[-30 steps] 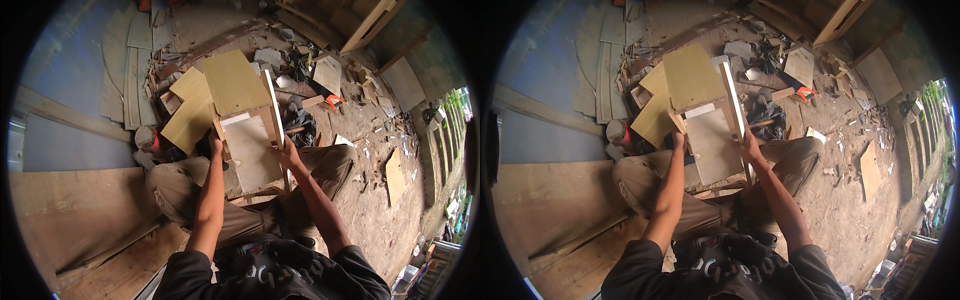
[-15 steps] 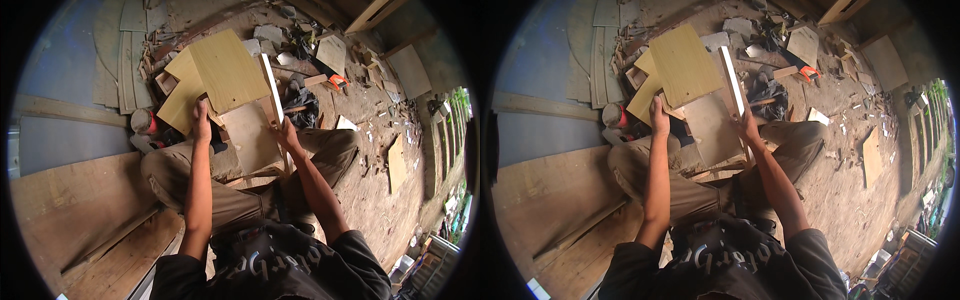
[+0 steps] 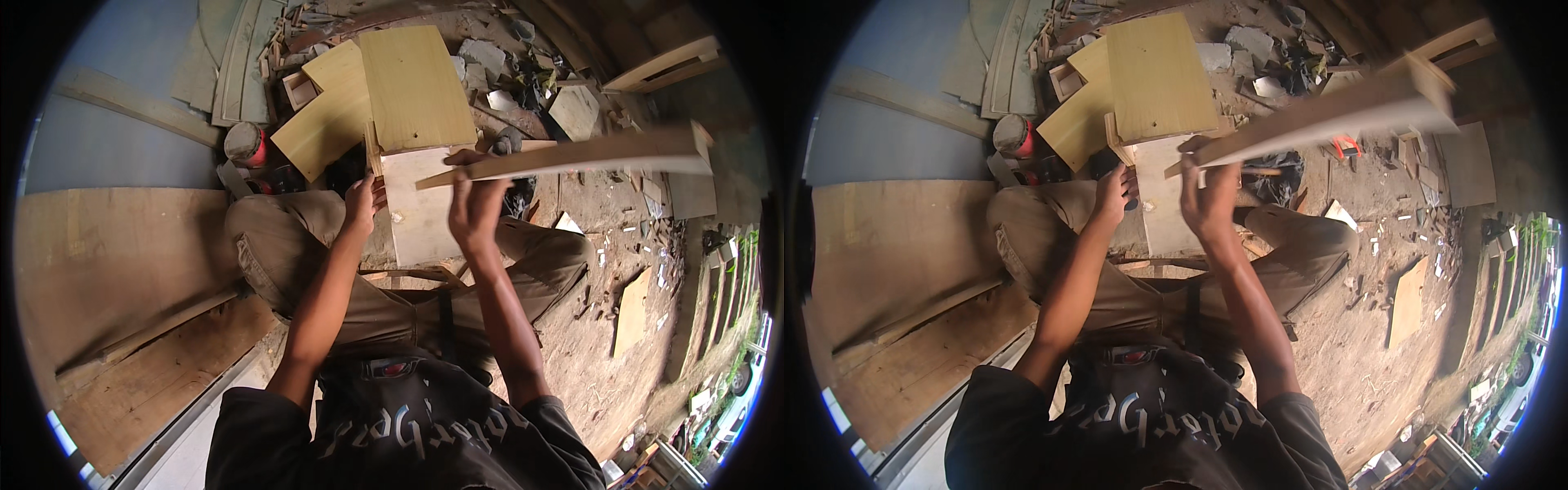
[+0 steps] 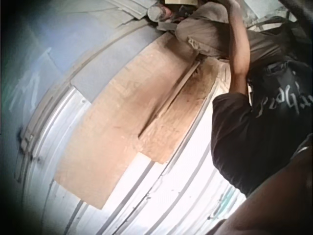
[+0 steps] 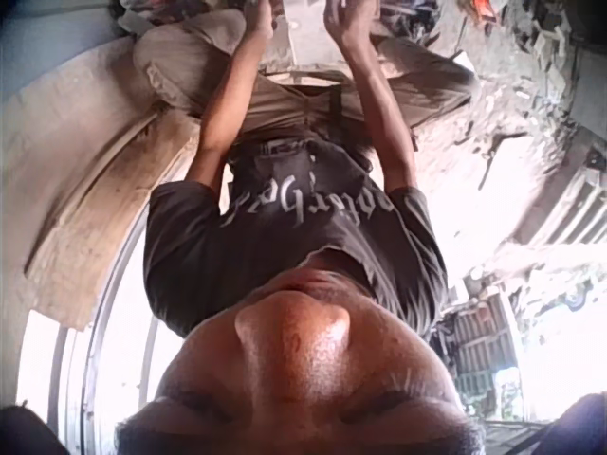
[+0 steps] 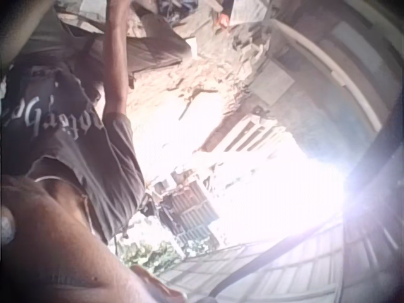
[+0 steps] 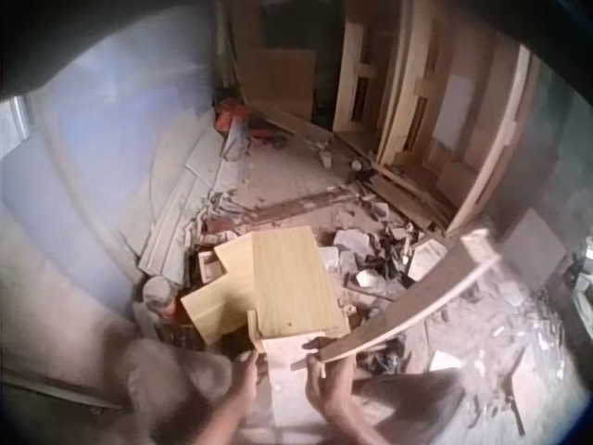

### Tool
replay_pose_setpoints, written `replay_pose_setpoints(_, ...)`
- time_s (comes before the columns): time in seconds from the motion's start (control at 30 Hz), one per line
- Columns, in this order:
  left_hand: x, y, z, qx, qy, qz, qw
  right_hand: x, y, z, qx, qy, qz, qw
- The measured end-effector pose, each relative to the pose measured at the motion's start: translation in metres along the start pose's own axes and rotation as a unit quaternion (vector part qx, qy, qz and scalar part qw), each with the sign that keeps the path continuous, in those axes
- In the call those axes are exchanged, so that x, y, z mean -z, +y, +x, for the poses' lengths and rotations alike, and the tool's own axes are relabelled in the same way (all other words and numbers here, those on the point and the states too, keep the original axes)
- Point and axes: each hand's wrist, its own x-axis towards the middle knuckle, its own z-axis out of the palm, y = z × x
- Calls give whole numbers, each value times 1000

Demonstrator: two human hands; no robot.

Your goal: The person assembles a small wooden frame by hand, fitting white and brown wooden pieces together. They use a hand saw to cut a piece of wood to size and then fit it into the frame structure.

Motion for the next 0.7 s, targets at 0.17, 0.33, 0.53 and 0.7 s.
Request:
replay_pose_setpoints(0.17,-5,-9,-6,-389,29,199,899,-42,-4,-12,-27,-23,10,999)
replay_pose_setpoints(0.33,-5,27,-13,-494,-73,317,806,-50,-26,-1,-42,-51,17,998)
replay_pose_setpoints(0.53,-20,54,-21,-435,-165,329,821,-65,-10,9,-38,-115,-99,988)
replay_pose_setpoints(0.7,-20,49,-23,-477,-79,340,806,-76,-16,12,-42,-69,-127,989)
